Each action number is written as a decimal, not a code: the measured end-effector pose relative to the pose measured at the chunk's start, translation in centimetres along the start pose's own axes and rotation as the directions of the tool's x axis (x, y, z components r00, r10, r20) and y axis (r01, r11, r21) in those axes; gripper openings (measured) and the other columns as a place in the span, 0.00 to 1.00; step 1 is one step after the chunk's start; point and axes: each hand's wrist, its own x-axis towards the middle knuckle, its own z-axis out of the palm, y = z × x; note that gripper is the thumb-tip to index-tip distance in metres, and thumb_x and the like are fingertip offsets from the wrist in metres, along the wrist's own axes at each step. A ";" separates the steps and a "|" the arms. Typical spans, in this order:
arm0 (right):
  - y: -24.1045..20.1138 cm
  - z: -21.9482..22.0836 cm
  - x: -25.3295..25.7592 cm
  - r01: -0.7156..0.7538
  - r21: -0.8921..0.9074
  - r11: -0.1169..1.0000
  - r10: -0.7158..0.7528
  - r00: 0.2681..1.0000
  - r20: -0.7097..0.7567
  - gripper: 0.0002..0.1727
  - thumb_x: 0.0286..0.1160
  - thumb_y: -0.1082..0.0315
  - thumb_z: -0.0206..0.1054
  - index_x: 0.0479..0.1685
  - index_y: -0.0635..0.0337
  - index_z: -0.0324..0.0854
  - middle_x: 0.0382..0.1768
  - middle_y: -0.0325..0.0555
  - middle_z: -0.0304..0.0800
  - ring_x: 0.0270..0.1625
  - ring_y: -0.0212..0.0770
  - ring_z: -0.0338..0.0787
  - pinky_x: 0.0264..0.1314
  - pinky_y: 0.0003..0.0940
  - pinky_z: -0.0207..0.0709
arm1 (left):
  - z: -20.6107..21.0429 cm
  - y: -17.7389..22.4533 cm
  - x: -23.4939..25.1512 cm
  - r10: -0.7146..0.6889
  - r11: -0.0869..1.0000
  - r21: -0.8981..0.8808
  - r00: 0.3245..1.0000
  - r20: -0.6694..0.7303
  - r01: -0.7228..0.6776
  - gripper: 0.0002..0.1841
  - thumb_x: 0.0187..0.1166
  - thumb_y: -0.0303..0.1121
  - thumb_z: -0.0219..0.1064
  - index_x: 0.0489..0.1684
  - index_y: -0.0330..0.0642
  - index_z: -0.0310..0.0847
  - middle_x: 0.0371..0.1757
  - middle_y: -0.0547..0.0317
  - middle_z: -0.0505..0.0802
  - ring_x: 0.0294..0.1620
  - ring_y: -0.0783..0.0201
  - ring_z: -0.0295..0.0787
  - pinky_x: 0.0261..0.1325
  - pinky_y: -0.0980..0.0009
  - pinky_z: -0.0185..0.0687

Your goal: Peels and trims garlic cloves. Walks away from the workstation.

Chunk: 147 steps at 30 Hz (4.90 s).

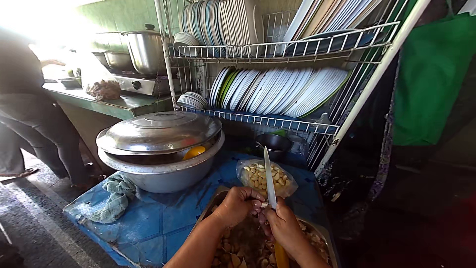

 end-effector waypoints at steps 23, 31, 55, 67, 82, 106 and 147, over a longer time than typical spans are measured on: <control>1.4 0.0 0.3 0.222 0.115 0.968 -0.222 0.975 -0.012 0.08 0.84 0.68 0.51 0.50 0.60 0.72 0.26 0.38 0.85 0.16 0.30 0.80 0.17 0.24 0.76 | -0.7 0.3 0.0 -0.349 0.928 -0.128 0.937 0.023 0.349 0.09 0.85 0.31 0.67 0.54 0.34 0.84 0.39 0.60 0.92 0.36 0.71 0.90 0.43 0.75 0.88; 1.0 -0.1 0.2 0.148 -0.003 0.989 -0.147 0.987 0.065 0.13 0.81 0.70 0.56 0.61 0.62 0.74 0.32 0.39 0.87 0.21 0.31 0.83 0.23 0.26 0.79 | -0.7 0.2 0.2 -0.266 0.894 -0.391 0.961 -0.069 0.219 0.05 0.78 0.21 0.70 0.47 0.33 0.81 0.41 0.52 0.93 0.39 0.64 0.92 0.46 0.70 0.89; 0.7 0.7 -0.1 0.088 -0.303 0.949 -0.085 0.996 0.023 0.19 0.82 0.71 0.51 0.69 0.64 0.68 0.37 0.44 0.85 0.30 0.38 0.87 0.38 0.38 0.85 | 0.1 0.6 -0.2 -0.202 0.979 -0.016 0.972 -0.115 0.202 0.04 0.73 0.23 0.75 0.41 0.33 0.91 0.32 0.60 0.93 0.30 0.74 0.89 0.40 0.78 0.87; -0.2 1.4 -0.5 0.032 -0.479 0.877 -0.035 0.999 0.004 0.21 0.82 0.71 0.54 0.72 0.67 0.64 0.44 0.52 0.86 0.47 0.47 0.91 0.56 0.44 0.84 | 0.2 1.2 -0.4 -0.275 0.961 -0.039 0.956 -0.098 0.273 0.04 0.75 0.23 0.73 0.41 0.32 0.90 0.30 0.61 0.91 0.27 0.74 0.86 0.35 0.80 0.83; -0.8 1.2 -0.4 -0.051 -0.502 0.863 0.055 0.998 -0.008 0.16 0.86 0.70 0.53 0.68 0.66 0.65 0.42 0.51 0.85 0.46 0.46 0.90 0.55 0.44 0.83 | 0.1 1.0 -0.6 -0.145 0.969 0.201 0.989 -0.020 0.146 0.05 0.71 0.22 0.75 0.41 0.32 0.90 0.40 0.58 0.94 0.40 0.75 0.89 0.51 0.76 0.85; 0.4 0.6 0.1 -0.012 -0.194 0.981 0.003 0.999 -0.044 0.13 0.86 0.72 0.49 0.62 0.68 0.69 0.32 0.44 0.84 0.27 0.36 0.87 0.33 0.34 0.85 | -0.7 0.8 -0.2 -0.278 0.954 -0.116 0.961 0.002 0.276 0.04 0.80 0.20 0.64 0.46 0.30 0.82 0.41 0.52 0.93 0.38 0.65 0.94 0.48 0.70 0.92; 0.6 0.3 0.2 -0.019 -0.054 0.998 0.018 1.000 -0.024 0.10 0.92 0.70 0.47 0.54 0.66 0.71 0.24 0.40 0.81 0.18 0.31 0.82 0.22 0.26 0.80 | -0.6 0.4 0.0 -0.339 0.920 -0.198 0.940 0.035 0.339 0.09 0.78 0.20 0.70 0.52 0.31 0.80 0.44 0.54 0.90 0.40 0.66 0.92 0.49 0.72 0.91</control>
